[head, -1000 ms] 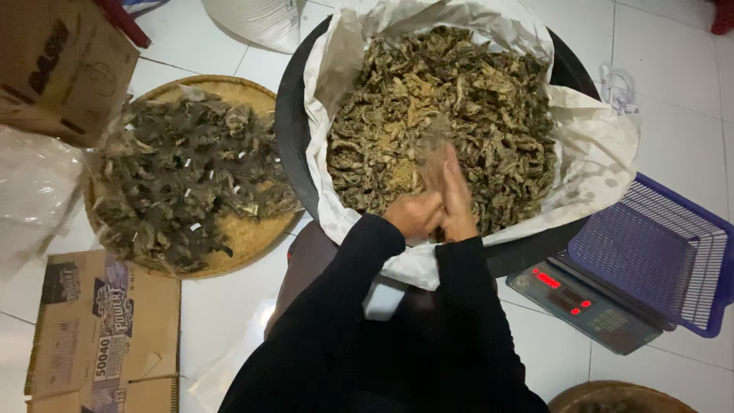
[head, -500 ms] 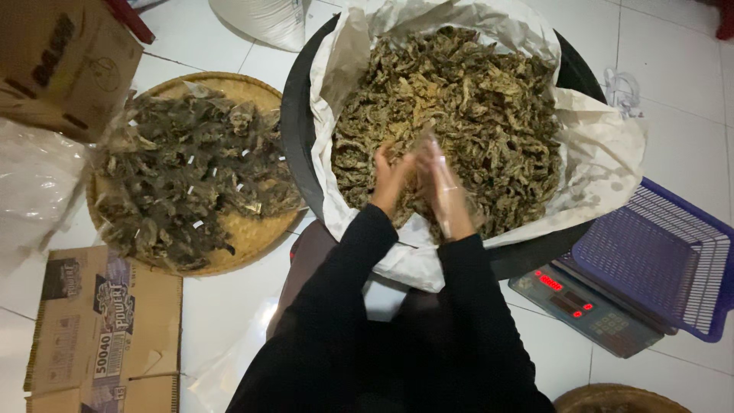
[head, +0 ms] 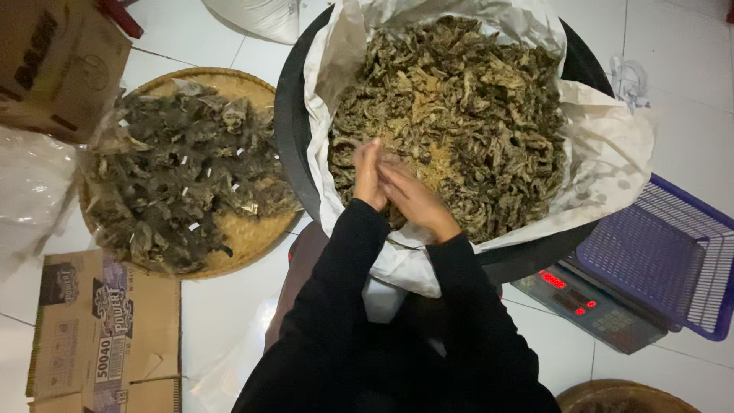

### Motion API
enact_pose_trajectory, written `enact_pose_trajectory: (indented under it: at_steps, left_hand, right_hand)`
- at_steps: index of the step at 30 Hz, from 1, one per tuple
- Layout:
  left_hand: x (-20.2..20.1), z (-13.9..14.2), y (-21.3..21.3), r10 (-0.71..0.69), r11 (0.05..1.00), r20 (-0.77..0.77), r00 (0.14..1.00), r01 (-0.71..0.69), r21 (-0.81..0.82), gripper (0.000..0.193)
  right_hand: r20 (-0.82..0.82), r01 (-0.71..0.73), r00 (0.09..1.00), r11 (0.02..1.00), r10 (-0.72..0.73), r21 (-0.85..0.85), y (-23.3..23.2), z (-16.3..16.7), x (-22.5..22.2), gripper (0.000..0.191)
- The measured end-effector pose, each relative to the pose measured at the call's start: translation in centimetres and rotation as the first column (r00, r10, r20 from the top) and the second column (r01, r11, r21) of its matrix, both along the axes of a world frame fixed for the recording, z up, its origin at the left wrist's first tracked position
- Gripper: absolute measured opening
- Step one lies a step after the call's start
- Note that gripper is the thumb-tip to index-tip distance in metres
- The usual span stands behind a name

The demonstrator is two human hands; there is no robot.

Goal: The person sits on the floor beside a large sack of dried seafood and fills clear plastic bags with pieces taken from the sack. They place a filled bag on a digital scale to weigh it, then continue filling and sealing more bags and set filled bags on a woven tray.

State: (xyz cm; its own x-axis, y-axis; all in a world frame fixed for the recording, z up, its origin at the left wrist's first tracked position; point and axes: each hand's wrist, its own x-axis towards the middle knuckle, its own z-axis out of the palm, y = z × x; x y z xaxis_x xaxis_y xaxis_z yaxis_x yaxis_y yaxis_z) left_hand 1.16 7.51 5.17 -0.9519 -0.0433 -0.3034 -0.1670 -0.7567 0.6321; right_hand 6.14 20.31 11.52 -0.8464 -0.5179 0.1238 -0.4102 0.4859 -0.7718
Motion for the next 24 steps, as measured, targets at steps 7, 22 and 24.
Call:
enact_pose_trajectory:
  at_steps: [7,22,24]
  left_hand:
    - [0.0,1.2,-1.5,-0.021,0.978,0.184,0.983,-0.018,0.207,0.119]
    - [-1.5,-0.9,-1.6,-0.025,0.925,0.126,0.992,-0.025,0.379,0.127]
    - [-1.5,-1.0,-1.6,-0.025,0.922,0.148,0.989,-0.034,0.386,0.126]
  right_hand:
    - [0.335,0.095,0.942,0.945,0.017,-0.314,9.0,6.2,4.4,0.037]
    - [-0.479,0.751,0.644,0.611,-0.596,0.250,16.3,-2.1,-4.3,0.050]
    - [-0.401,0.695,0.675,0.716,-0.620,0.064,17.3,-1.9,-4.1,0.047]
